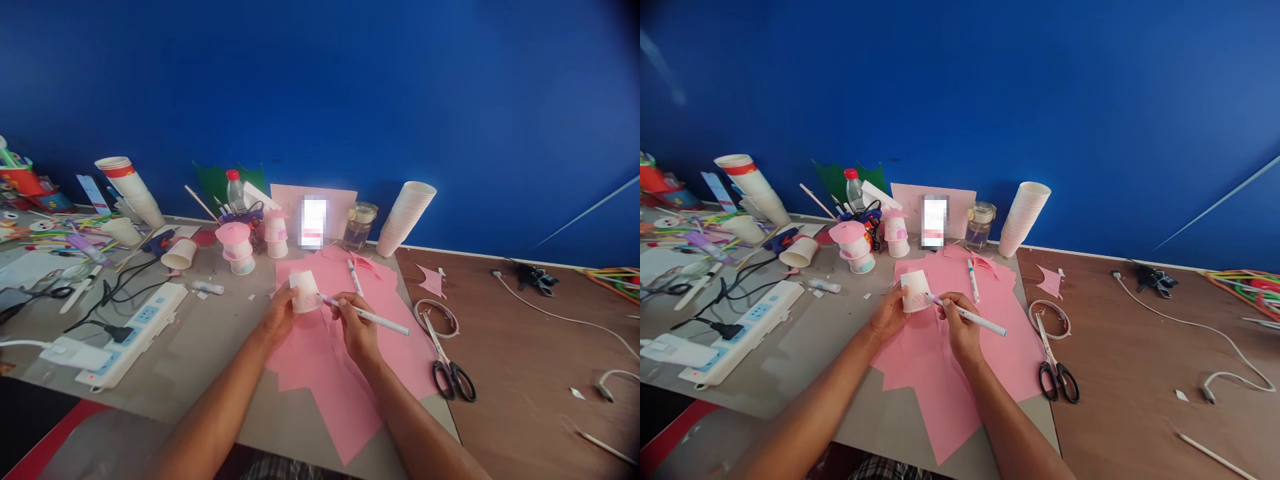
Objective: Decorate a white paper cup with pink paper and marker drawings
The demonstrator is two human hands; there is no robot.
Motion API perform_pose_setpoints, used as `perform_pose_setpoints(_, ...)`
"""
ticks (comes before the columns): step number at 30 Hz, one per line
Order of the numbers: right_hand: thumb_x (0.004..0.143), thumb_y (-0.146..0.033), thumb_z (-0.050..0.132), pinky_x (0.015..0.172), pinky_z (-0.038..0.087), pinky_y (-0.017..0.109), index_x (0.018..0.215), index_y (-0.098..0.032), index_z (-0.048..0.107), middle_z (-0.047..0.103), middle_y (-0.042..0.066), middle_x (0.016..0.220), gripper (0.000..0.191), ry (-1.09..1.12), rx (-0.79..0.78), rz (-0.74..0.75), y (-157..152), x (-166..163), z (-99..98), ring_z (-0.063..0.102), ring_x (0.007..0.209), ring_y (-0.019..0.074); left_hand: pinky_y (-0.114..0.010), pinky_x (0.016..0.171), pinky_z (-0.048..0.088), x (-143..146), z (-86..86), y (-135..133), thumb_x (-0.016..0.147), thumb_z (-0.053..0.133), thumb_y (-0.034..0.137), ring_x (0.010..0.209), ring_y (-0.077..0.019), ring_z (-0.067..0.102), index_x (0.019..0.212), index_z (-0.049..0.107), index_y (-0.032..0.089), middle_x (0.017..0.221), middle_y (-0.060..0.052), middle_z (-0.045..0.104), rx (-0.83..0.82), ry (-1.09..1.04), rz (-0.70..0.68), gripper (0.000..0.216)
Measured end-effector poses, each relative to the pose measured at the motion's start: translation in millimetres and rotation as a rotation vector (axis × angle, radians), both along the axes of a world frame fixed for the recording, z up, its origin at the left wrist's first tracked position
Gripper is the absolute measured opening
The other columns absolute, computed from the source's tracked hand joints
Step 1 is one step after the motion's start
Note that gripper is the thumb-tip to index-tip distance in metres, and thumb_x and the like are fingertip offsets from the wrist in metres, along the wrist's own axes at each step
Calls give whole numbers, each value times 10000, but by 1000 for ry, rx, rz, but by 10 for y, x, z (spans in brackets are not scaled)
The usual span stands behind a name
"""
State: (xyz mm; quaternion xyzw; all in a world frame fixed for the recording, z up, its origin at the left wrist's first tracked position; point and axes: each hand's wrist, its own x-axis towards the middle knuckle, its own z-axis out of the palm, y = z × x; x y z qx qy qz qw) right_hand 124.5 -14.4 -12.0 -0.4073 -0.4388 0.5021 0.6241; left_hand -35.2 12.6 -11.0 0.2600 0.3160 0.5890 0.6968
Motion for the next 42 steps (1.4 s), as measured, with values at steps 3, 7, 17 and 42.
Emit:
perform_pose_setpoints(3,834,-378,618,609,461,284,788,-201,671,607,6,698,191,4,-3,-7,7,-3,4,532,622,136,-271,758,491,-3,-13,2,724,743,255,851,-162,612,924,673,157,952,-37,683,0,-9,-10,233)
perform_pose_setpoints(7,835,-376,615,605,453,280,782,-200,669,601,4,692,191,-7,-4,-6,-1,-5,14,528,621,135,-278,779,490,-14,-41,9,729,737,243,869,-163,616,1018,670,167,969,-32,688,-9,-23,-21,306)
perform_pose_setpoints(17,789,-361,651,567,432,273,701,-196,658,568,-7,637,187,37,-36,-6,-5,-2,38,498,581,125,-272,746,484,-22,-64,20,743,715,226,815,-154,623,1103,654,181,917,-19,691,-11,-32,-21,368)
perform_pose_setpoints(42,806,-392,645,592,429,277,738,-203,651,587,-2,685,201,65,-56,-2,-2,-24,22,499,609,130,-260,716,476,-7,-70,12,724,725,262,806,-147,600,1019,670,183,893,-17,666,25,30,-20,310)
